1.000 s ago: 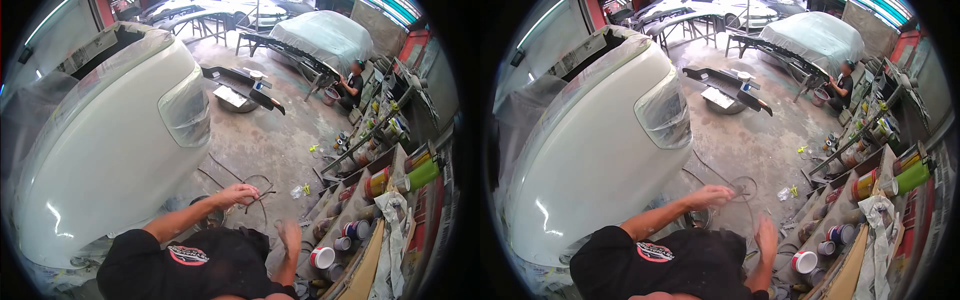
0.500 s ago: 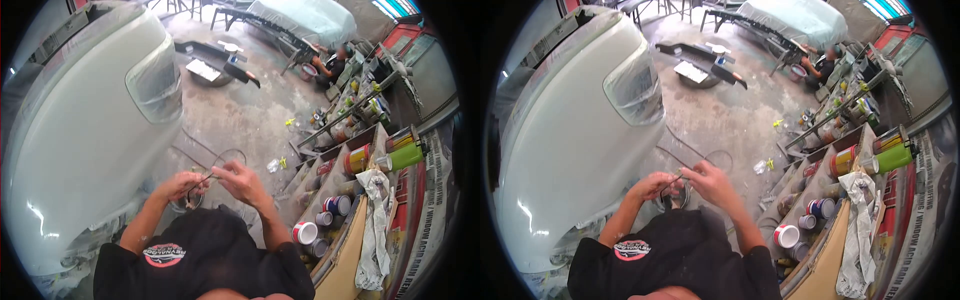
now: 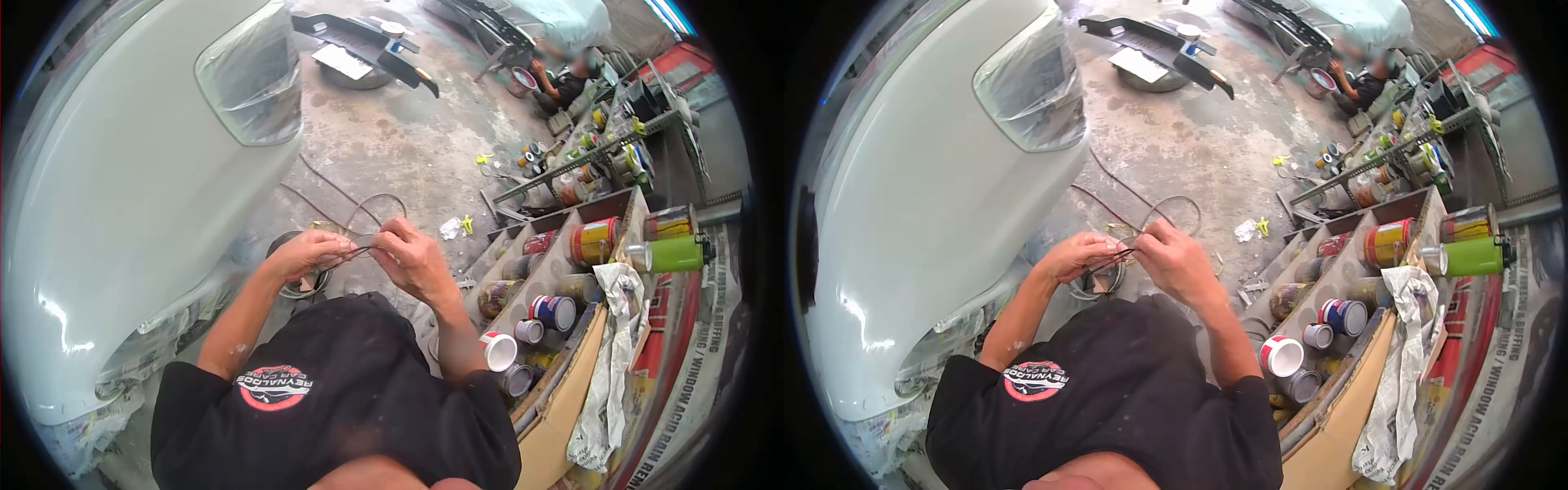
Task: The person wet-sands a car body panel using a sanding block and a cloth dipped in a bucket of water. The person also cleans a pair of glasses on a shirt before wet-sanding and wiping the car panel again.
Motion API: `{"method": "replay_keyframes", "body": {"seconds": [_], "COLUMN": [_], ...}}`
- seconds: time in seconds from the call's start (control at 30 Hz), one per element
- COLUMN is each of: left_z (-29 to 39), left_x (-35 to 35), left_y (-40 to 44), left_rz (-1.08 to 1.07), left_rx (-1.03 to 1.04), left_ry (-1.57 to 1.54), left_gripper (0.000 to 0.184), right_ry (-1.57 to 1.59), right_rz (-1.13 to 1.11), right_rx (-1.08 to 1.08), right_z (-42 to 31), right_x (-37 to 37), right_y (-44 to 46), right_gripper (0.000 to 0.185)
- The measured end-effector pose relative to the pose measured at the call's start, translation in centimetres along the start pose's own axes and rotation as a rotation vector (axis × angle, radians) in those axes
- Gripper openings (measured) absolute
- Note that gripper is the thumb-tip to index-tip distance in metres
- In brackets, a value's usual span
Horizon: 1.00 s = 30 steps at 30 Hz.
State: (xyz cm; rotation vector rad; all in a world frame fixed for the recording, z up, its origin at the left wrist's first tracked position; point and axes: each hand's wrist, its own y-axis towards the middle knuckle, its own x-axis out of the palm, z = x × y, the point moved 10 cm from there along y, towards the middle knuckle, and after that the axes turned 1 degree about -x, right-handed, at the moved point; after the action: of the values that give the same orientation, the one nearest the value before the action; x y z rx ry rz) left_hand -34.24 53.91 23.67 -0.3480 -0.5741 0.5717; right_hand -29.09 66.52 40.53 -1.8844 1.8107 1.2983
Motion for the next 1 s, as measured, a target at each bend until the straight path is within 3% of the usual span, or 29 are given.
{"method": "replay_keyframes", "body": {"seconds": [0.13,0.27,0.57,0.67,0.73,0.77,0.9,1.0], "left_z": [3.5,7.1,12.1,14.1,15.1,15.4,20.4,21.5], "left_x": [-0.3,2.2,6.4,6.6,6.3,6.1,11.0,13.3], "left_y": [-0.7,-3.3,-5.5,-8.3,-10.5,-11.7,-19.8,-23.6], "left_rz": [0.305,0.447,0.469,0.606,0.569,0.551,0.507,0.473], "left_rx": [0.408,0.753,0.772,0.897,0.970,0.989,1.358,1.462], "left_ry": [0.249,0.661,0.828,0.779,0.423,0.240,0.458,0.366], "left_gripper": [0.023,0.018,0.013,0.011,0.008,0.006,0.015,0.010], "right_ry": [-0.001,0.015,0.126,0.225,0.324,0.344,0.438,0.350], "right_rz": [0.072,0.197,0.325,0.430,0.521,0.565,0.672,0.640], "right_rx": [0.093,0.194,0.189,0.180,0.185,0.094,-0.137,-0.445], "right_z": [1.3,3.2,1.6,0.4,-0.5,-1.9,-7.9,-11.1], "right_x": [-1.4,-3.9,-8.5,-10.0,-11.1,-12.1,-15.7,-16.1], "right_y": [-0.3,-1.1,-0.8,-1.1,-1.7,-1.6,-0.8,-1.0], "right_gripper": [0.013,0.009,0.008,0.013,0.019,0.019,0.017,0.021]}}
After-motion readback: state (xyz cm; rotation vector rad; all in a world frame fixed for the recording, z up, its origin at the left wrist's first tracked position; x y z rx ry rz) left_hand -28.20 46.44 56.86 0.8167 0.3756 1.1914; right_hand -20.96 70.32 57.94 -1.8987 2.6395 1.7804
